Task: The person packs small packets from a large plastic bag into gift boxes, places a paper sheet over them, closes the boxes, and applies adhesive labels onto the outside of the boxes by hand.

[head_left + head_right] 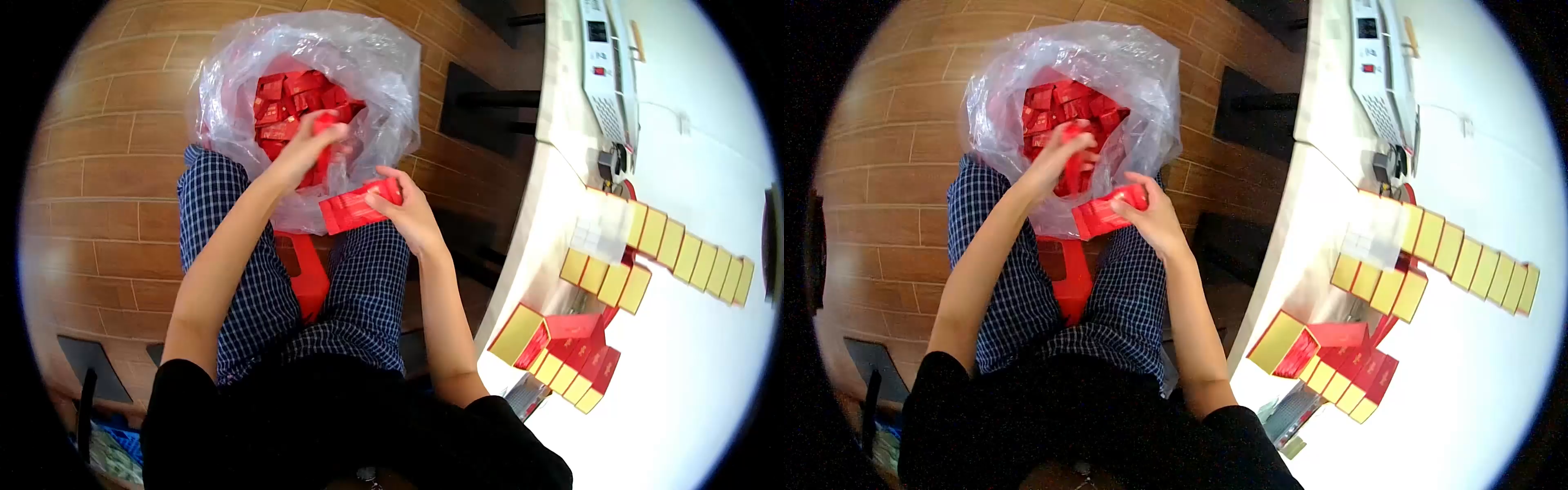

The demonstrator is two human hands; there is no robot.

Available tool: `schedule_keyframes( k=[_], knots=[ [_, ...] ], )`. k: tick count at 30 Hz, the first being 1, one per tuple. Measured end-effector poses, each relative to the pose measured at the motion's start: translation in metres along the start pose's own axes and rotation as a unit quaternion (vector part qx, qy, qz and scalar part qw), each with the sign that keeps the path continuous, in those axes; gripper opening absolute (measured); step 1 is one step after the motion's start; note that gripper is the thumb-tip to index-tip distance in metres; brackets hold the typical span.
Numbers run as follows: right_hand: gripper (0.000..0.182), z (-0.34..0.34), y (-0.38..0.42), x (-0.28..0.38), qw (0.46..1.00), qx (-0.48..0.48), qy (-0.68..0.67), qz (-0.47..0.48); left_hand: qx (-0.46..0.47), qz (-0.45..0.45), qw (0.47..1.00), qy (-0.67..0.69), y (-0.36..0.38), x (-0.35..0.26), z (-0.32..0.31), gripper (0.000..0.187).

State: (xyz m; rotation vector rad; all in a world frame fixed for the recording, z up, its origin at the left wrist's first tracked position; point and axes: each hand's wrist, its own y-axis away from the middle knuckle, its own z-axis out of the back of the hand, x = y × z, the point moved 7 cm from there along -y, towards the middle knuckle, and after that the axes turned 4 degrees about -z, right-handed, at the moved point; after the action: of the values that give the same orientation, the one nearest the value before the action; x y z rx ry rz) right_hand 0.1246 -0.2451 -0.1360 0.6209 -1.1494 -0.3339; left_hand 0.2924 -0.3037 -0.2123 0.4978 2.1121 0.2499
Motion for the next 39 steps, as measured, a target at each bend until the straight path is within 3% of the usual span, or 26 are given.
schedule_keyframes(
  k=[3,6,7,9,13,14,19,21,23,26,27,29,30,33,34,35,37,39],
  knots=[
    [0.048,0.017,0.046,0.006,0.996,-0.081,-0.026,0.034,-0.097,-0.014,0.994,0.040,0.041,-0.009,0.023,0.060],
    [0.041,0.026,0.104,0.034,0.944,-0.252,-0.057,0.205,-0.076,0.020,0.990,0.115,0.082,0.016,0.004,0.050],
    [0.041,0.020,0.114,0.031,0.941,-0.255,-0.065,0.214,-0.061,0.069,0.983,0.160,0.098,0.028,-0.012,0.047],
    [0.039,0.007,0.146,0.041,0.876,-0.308,0.022,0.371,-0.013,0.065,0.967,0.244,0.129,0.021,-0.061,0.043],
    [0.041,-0.017,0.189,0.043,0.834,-0.304,0.094,0.451,0.110,-0.010,0.945,0.307,0.163,-0.004,-0.140,0.050],
    [0.041,-0.019,0.201,0.043,0.808,-0.323,0.126,0.477,0.100,-0.016,0.956,0.276,0.169,-0.011,-0.149,0.051],
    [0.042,-0.014,0.244,0.022,0.800,-0.359,0.091,0.472,0.040,-0.040,0.989,0.136,0.194,-0.022,-0.163,0.063],
    [0.045,-0.018,0.248,0.011,0.860,-0.284,0.006,0.423,0.009,-0.086,0.993,0.080,0.198,-0.021,-0.162,0.062],
    [0.051,-0.019,0.256,0.007,0.888,-0.272,-0.049,0.368,0.018,-0.195,0.980,-0.043,0.205,-0.025,-0.172,0.056],
    [0.052,0.005,0.277,0.015,0.873,-0.346,-0.003,0.344,0.131,-0.248,0.952,-0.124,0.230,-0.021,-0.208,0.054],
    [0.052,0.016,0.286,0.018,0.864,-0.365,-0.009,0.347,0.146,-0.307,0.918,-0.202,0.241,-0.022,-0.226,0.068],
    [0.051,0.040,0.302,0.016,0.864,-0.407,0.038,0.295,0.255,-0.303,0.902,-0.173,0.259,-0.017,-0.259,0.061],
    [0.050,0.054,0.315,0.014,0.849,-0.444,0.034,0.286,0.298,-0.295,0.893,-0.165,0.266,-0.015,-0.276,0.062],
    [0.050,0.107,0.360,-0.003,0.805,-0.525,0.059,0.269,0.444,-0.263,0.847,-0.126,0.287,0.001,-0.334,0.091],
    [0.051,0.130,0.374,-0.018,0.755,-0.579,0.083,0.297,0.463,-0.256,0.832,-0.165,0.283,0.014,-0.349,0.102],
    [0.051,0.155,0.397,-0.028,0.756,-0.596,0.041,0.269,0.495,-0.258,0.815,-0.154,0.284,0.019,-0.364,0.093],
    [0.051,0.211,0.437,-0.065,0.667,-0.704,0.083,0.229,0.519,-0.270,0.766,-0.267,0.287,0.024,-0.404,0.080],
    [0.052,0.256,0.477,-0.097,0.642,-0.742,0.040,0.190,0.532,-0.309,0.720,-0.321,0.282,0.037,-0.442,0.056]
  ],
)
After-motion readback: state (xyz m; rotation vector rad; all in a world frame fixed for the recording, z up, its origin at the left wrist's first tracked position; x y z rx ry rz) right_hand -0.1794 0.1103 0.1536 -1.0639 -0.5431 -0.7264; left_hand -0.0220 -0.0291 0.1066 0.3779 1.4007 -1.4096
